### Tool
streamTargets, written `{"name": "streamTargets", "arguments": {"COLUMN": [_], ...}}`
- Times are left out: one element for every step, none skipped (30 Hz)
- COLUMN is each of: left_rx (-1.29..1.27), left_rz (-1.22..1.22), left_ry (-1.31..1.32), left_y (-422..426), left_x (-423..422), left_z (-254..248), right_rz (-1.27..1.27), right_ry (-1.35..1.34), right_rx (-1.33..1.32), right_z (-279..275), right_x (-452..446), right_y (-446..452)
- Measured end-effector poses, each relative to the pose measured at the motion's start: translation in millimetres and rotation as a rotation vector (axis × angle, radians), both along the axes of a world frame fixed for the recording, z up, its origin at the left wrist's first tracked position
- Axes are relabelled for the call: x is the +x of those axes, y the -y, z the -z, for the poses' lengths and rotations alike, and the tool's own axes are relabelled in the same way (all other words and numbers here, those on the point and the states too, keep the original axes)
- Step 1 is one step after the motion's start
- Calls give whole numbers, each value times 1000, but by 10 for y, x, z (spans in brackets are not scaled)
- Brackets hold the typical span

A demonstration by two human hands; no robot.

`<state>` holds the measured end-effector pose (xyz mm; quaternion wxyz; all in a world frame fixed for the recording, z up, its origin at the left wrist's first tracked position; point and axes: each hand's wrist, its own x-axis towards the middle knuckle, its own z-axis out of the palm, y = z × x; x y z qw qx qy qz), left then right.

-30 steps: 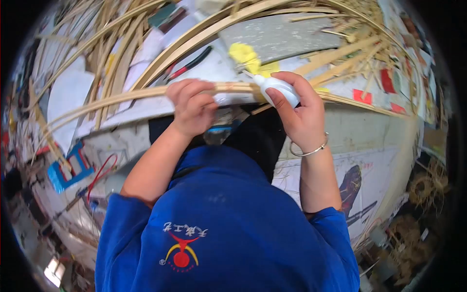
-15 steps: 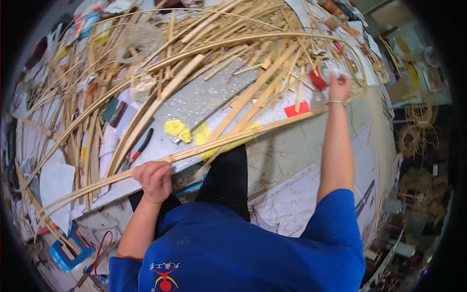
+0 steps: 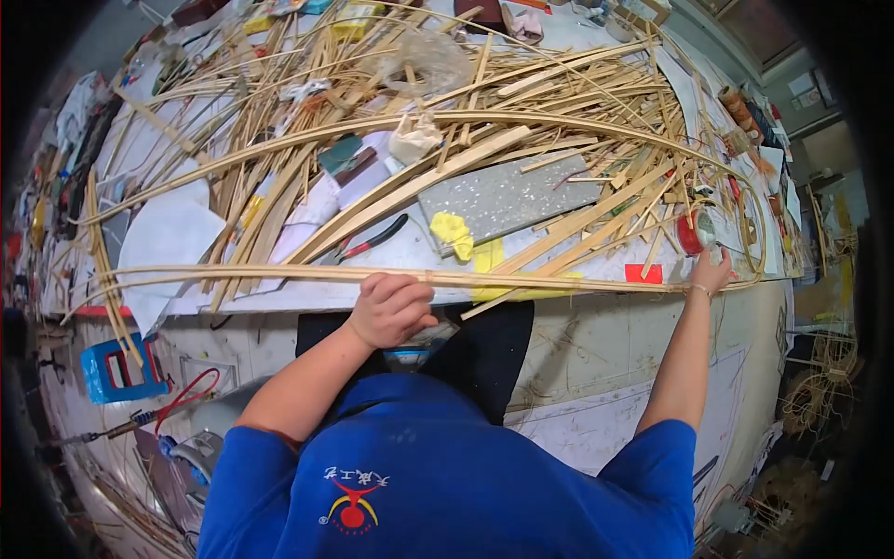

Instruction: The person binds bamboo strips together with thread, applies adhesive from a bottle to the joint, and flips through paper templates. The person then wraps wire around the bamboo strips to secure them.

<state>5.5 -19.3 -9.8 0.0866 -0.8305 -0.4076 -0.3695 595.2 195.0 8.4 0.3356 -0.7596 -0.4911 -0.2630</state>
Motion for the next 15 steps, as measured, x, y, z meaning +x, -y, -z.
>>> {"name": "streamTargets", "arguments": {"left_rx": [-4, 4, 10, 9, 5, 28, 22, 23, 32, 44, 59, 59, 64, 68, 48], "left_rz": [4, 1, 2, 9, 10, 11, 10, 9, -10, -25, -36, -31, -26, -20, -14], "left_ry": [-8, -2, 5, 13, 30, 57, 89, 121, 149, 176, 202, 187, 172, 156, 143], "left_y": [6, 8, 5, 19, 23, 20, 22, 26, 44, 47, 36, 30, 32, 35, 39], "left_x": [-3, -6, -1, 5, -1, -8, -14, -15, -6, 5, 17, 23, 26, 33, 45], "left_z": [8, 13, -1, 3, 28, 59, 62, 55, 47, 37, 22, 18, 27, 22, 0], "right_rz": [-47, -91, -137, -214, -286, -269, -305, -338, -371, -452, -509, -634, -682, -722, -812], "right_ry": [-21, -40, -146, -246, -347, -358, -462, -542, -622, -689, -839, -996, -1098, -1100, -1001], "right_rx": [31, 62, 66, 126, 187, 134, 107, 105, 108, 130, 118, 52, 10, -119, -181], "right_z": [-3, -1, -51, 43, 170, 243, 270, 340, 467, 660, 704, 859, 784, 867, 835], "right_x": [-104, -210, -497, -664, -816, -1050, -1376, -1682, -1960, -2191, -2512, -2694, -3035, -3213, -3400], "right_y": [186, 382, 633, 833, 1064, 1337, 1626, 1887, 2127, 2338, 2551, 2748, 2943, 3120, 3287]}}
